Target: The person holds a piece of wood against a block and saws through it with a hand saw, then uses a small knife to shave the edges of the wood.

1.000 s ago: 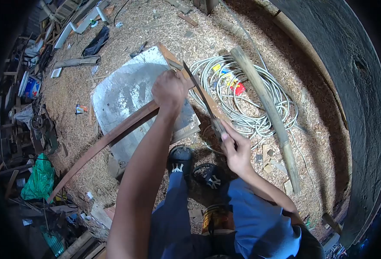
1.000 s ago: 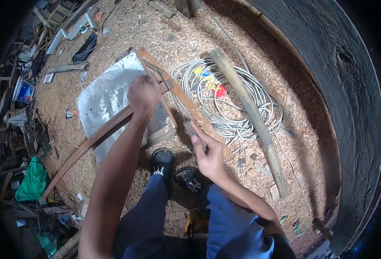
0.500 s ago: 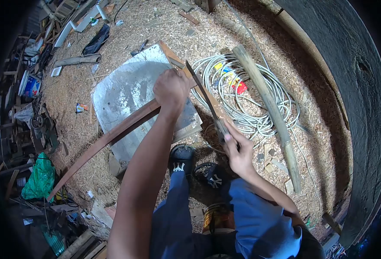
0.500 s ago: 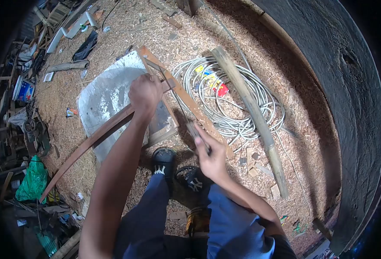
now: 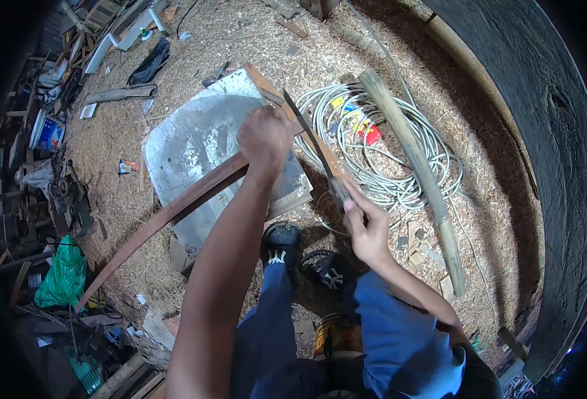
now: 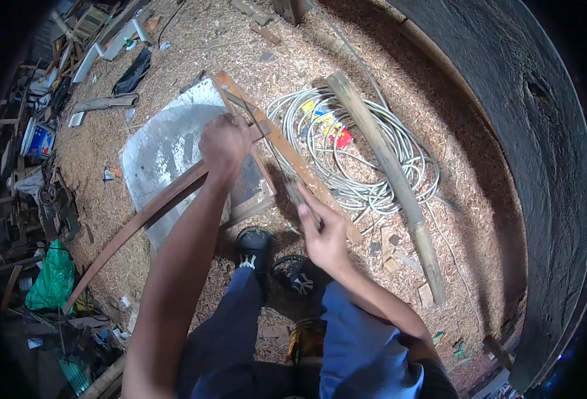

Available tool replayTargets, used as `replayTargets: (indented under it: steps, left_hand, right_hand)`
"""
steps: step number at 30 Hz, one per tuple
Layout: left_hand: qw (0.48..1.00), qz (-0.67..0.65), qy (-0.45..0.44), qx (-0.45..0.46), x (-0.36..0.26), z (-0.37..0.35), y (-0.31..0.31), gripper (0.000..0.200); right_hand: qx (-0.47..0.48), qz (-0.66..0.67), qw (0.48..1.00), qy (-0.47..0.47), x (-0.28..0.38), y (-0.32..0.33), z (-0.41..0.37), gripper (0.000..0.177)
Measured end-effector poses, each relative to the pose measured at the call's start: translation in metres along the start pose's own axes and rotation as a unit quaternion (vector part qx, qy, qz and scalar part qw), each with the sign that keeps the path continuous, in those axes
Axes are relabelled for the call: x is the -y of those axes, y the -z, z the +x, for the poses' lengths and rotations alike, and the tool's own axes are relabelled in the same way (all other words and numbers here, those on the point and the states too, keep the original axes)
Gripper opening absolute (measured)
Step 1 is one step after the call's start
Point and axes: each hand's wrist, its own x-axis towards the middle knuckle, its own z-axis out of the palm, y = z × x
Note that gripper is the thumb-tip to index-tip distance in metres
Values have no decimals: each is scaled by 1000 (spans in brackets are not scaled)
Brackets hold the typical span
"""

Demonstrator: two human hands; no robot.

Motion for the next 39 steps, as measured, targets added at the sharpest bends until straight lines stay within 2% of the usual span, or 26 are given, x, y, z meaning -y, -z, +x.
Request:
replayTargets:
  steps: [1, 3, 5, 6, 8, 9, 10, 12, 14, 17, 19, 20, 22, 23, 26, 29, 33, 35, 36, 38, 39]
  left_hand:
    - [1000, 1, 15, 8, -2, 0, 0, 37]
    - [999, 3, 34, 17, 1, 2, -2, 37]
    - [1000, 16, -8, 7, 5, 0, -7, 37]
    - [1000, 18, -8, 6, 5, 0, -6, 37]
    - [999, 31, -2, 40, 1, -1, -2, 38]
    - [999, 31, -4, 38, -1, 0, 1, 38]
    - [999, 23, -6, 37, -2, 0, 5, 38]
    - [999, 18, -6, 38, -2, -2, 6, 38]
    - [999, 26, -2, 26, -1, -2, 5, 37]
    - [999, 21, 6, 25, -3, -2, 4, 37]
    - [999, 21, 1, 32, 2, 2, 0, 37]
    - [999, 20, -5, 41, 4, -1, -2, 39]
    - [999, 18, -7, 34, 5, -2, -3, 39]
    - [999, 15, -11, 27, 4, -2, -3, 39]
    - [999, 4, 16, 42, -2, 0, 5, 38]
    - [998, 35, 23, 42, -3, 0, 4, 38]
    - [999, 25, 14, 32, -1, -2, 1, 39]
    - [1000, 22, -14, -7, -1, -5, 1, 38]
    - [1000, 24, -10, -5, 2, -7, 0, 38]
    - [1000, 8, -5, 27, 1, -2, 0, 38]
    - [1000, 7, -6, 26, 1, -2, 0, 38]
  right_hand:
    - [26, 2, 999, -40, -1, 13, -17, 41]
    - [22, 25, 999, -41, -2, 26, -37, 41]
    - [23, 68, 995, -70, 1, 30, -43, 40]
    - [24, 70, 995, -69, 0, 24, -35, 40]
    - [-2, -11, 1000, 10, -1, 8, -9, 39]
    - [0, -25, 998, -56, 15, -1, 10, 38]
    - [0, -25, 998, -54, 15, -10, 23, 38]
    - [-23, -10, 999, 19, 10, -22, 37, 38]
    - [-10, 13, 1000, 8, 11, -10, 24, 39]
    - [9, 10, 1000, -28, 6, 16, -25, 40]
    - [28, 7, 990, -135, 5, 32, -45, 40]
    - [31, 5, 990, -140, 2, 32, -47, 40]
    - [24, -23, 999, -20, 2, 21, -35, 39]
    - [17, 12, 1000, 0, 3, 10, -21, 39]
    - [-8, 3, 1000, -6, 17, -21, 34, 40]
    - [-8, 5, 1000, 3, 7, -17, 34, 41]
    - [14, 35, 999, -20, -7, 15, -30, 42]
    - [31, 43, 994, -92, -13, 31, -49, 42]
    - [33, 42, 994, -95, -11, 29, -50, 42]
    - [23, 18, 999, -40, -3, 19, -37, 41]
    - [-2, -11, 1000, 29, -9, 9, -19, 40]
